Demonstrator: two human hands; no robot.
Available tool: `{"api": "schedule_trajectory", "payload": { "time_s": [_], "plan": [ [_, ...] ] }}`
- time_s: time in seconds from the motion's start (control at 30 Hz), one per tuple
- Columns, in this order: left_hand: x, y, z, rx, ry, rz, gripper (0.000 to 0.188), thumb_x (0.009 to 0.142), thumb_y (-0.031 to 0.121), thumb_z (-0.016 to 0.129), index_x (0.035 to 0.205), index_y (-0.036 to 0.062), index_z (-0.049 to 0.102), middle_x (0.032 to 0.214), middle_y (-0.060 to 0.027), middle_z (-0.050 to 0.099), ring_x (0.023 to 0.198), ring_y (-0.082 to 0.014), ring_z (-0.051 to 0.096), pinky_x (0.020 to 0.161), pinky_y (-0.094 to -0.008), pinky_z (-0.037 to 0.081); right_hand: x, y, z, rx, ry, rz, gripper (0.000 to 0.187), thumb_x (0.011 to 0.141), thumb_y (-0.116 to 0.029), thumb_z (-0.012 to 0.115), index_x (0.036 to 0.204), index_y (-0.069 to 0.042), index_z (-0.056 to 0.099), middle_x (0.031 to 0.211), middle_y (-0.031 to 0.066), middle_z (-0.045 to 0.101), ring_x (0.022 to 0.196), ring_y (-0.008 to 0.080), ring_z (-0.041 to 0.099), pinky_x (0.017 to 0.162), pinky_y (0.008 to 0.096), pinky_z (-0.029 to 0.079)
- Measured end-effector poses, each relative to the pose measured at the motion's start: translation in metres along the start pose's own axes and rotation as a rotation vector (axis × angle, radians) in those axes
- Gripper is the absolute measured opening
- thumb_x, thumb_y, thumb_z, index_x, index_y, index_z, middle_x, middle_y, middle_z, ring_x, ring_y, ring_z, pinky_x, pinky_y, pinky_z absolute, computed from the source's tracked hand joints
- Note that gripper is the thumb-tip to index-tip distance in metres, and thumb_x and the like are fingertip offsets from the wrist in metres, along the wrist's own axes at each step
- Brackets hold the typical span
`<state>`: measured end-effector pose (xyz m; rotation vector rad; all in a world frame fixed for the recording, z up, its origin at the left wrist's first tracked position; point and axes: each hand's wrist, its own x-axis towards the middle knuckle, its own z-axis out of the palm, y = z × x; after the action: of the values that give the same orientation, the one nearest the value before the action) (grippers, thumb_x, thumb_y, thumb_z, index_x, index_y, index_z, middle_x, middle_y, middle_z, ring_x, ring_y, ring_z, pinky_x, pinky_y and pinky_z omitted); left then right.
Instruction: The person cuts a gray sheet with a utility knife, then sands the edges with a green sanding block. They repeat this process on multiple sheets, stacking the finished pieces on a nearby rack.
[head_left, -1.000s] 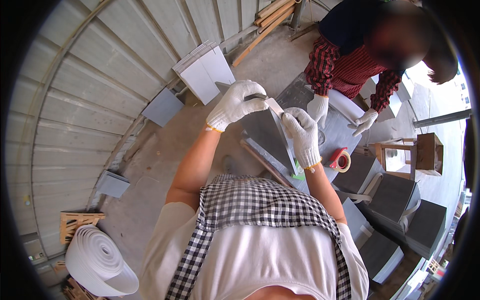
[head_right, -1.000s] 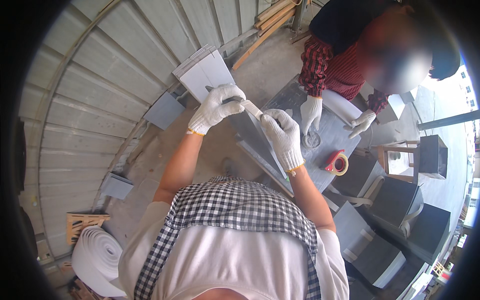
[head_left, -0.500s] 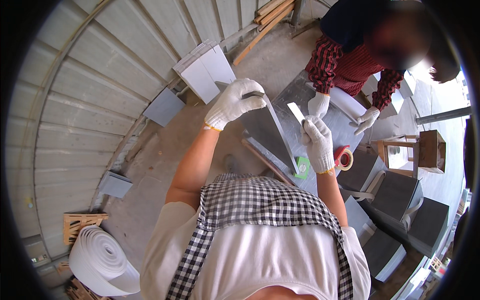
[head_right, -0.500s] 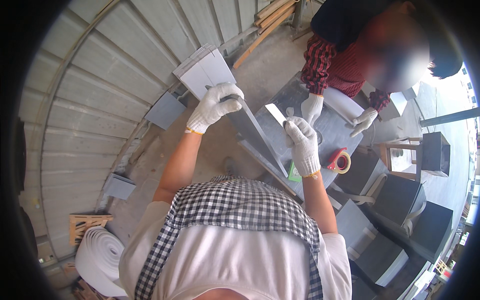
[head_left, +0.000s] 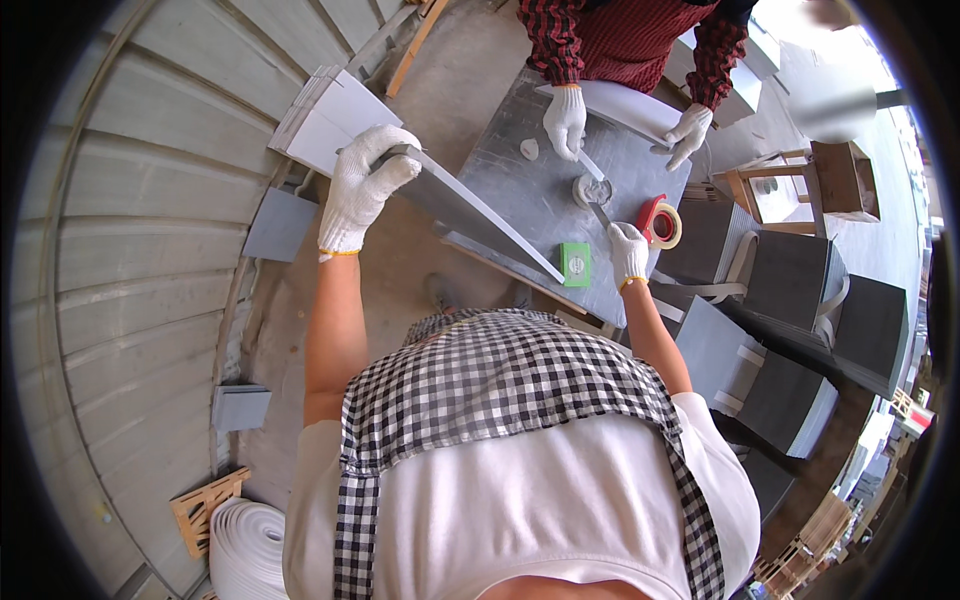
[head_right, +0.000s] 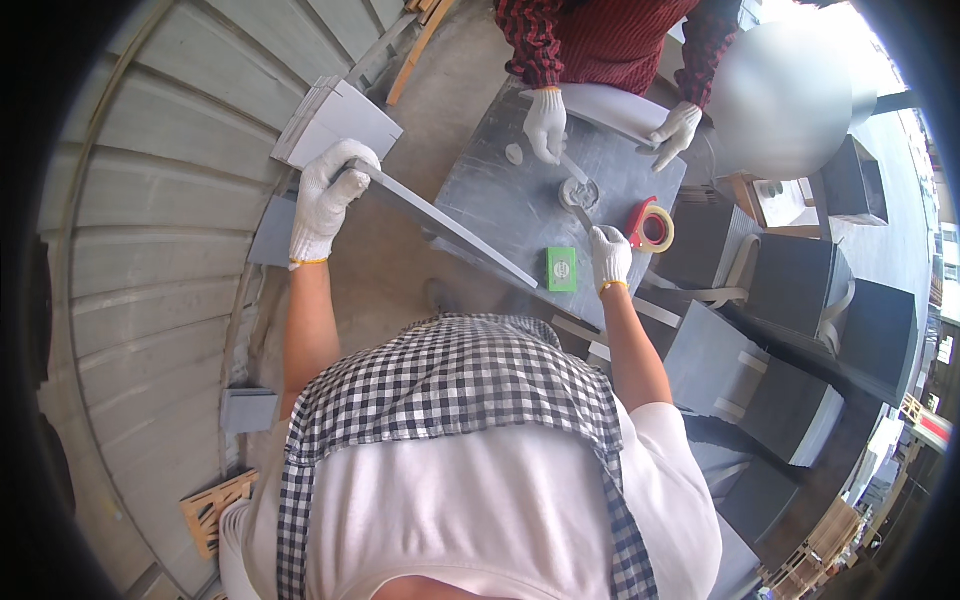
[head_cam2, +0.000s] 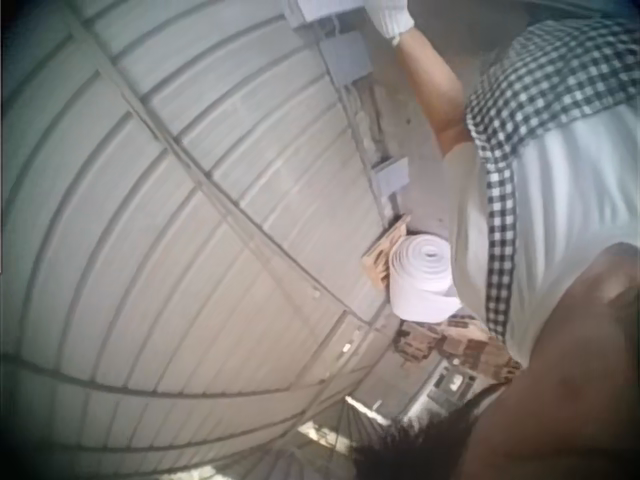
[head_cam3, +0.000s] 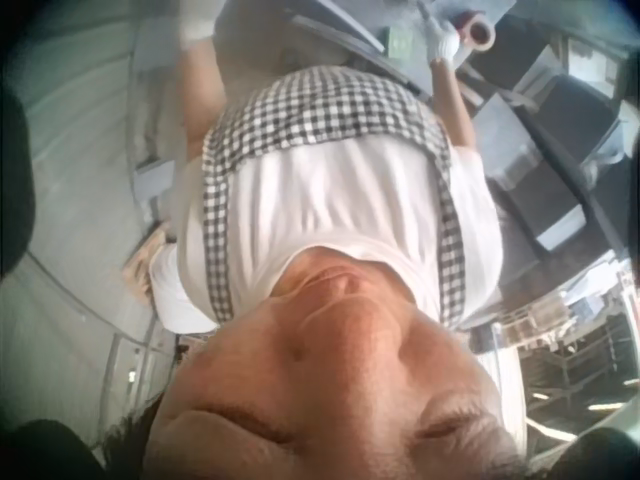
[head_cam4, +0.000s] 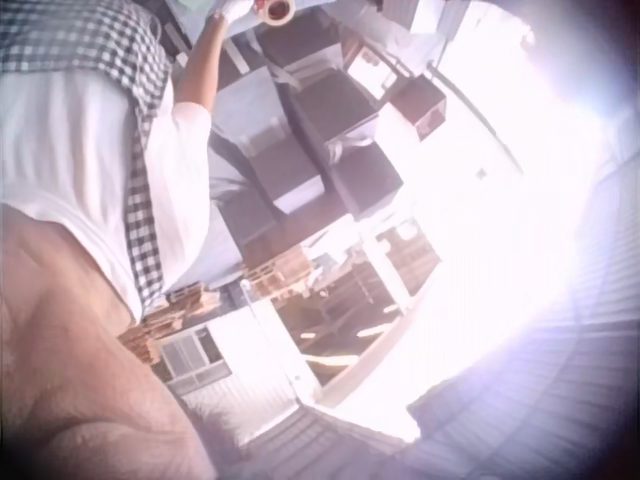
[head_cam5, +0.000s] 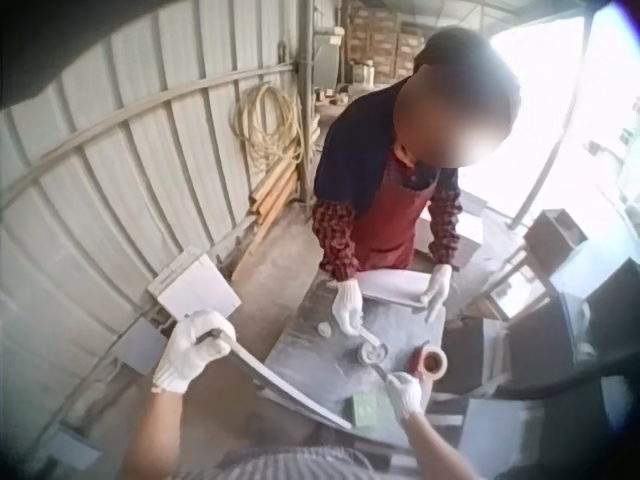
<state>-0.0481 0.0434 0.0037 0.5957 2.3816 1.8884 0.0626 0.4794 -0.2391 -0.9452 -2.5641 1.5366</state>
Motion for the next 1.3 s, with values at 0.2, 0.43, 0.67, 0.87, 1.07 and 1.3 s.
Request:
{"api": "schedule_trajectory", "payload": {
  "time_s": [0.2,0.43,0.67,0.87,1.07,1.3],
  "plan": [
    [-0.002,0.005,0.002,0.049,-0.004,-0.008,0.025,0.081,0.021,0.079,0.093,0.0036,0.066,0.082,0.0004,0.057,0.080,-0.0123,0.053,0.077,-0.0284,0.045,0.038,0.026,0.027,-0.123,0.054,0.005,0.034,0.088,-0.034,0.069,0.104,-0.006,0.078,0.095,0.0143,0.077,0.088,0.0293,0.073,0.081,0.0379,0.053],
    [-0.003,0.005,0.004,0.026,-0.012,-0.003,0.032,0.082,0.031,0.083,0.094,0.0049,0.066,0.082,0.0022,0.056,0.079,-0.0102,0.052,0.074,-0.0264,0.043,0.066,0.030,0.044,-0.101,0.012,0.071,0.033,0.087,-0.033,0.069,0.103,-0.006,0.078,0.088,0.0131,0.076,0.080,0.0265,0.073,0.076,0.0371,0.054],
    [0.001,0.003,0.006,-0.010,-0.029,0.013,0.033,0.084,0.032,0.083,0.094,0.0048,0.067,0.083,0.0033,0.055,0.077,-0.0080,0.050,0.069,-0.0242,0.042,0.076,0.038,0.045,0.174,-0.041,0.109,0.026,0.089,-0.024,0.071,0.099,-0.001,0.077,0.078,0.0056,0.072,0.069,0.0143,0.064,0.066,0.0313,0.050],
    [0.003,0.001,0.006,-0.020,-0.012,0.009,0.033,0.084,0.031,0.082,0.094,0.0042,0.067,0.083,0.0018,0.057,0.079,-0.0097,0.052,0.072,-0.0258,0.044,0.066,0.033,0.038,0.428,-0.060,0.148,0.022,0.090,-0.017,0.071,0.102,0.001,0.076,0.081,0.0029,0.070,0.069,0.0118,0.060,0.063,0.0280,0.046],
    [0.002,-0.001,0.006,0.054,0.010,0.083,0.036,0.088,0.039,0.077,0.092,0.0051,0.066,0.085,0.0042,0.056,0.078,-0.0062,0.048,0.071,-0.0233,0.040,0.025,-0.027,0.017,0.557,-0.119,0.154,0.018,0.093,-0.017,0.071,0.103,-0.002,0.073,0.076,-0.0013,0.063,0.059,0.0074,0.050,0.053,0.0242,0.038],
    [0.010,0.016,0.011,0.055,0.010,0.032,0.028,0.082,0.028,0.079,0.091,0.0041,0.068,0.085,0.0008,0.059,0.082,-0.0106,0.054,0.078,-0.0274,0.045,-0.054,-0.186,-0.013,0.559,-0.319,-0.007,0.019,0.098,-0.019,0.067,0.104,-0.001,0.073,0.078,-0.0021,0.063,0.062,0.0042,0.048,0.055,0.0217,0.037]
  ]
}}
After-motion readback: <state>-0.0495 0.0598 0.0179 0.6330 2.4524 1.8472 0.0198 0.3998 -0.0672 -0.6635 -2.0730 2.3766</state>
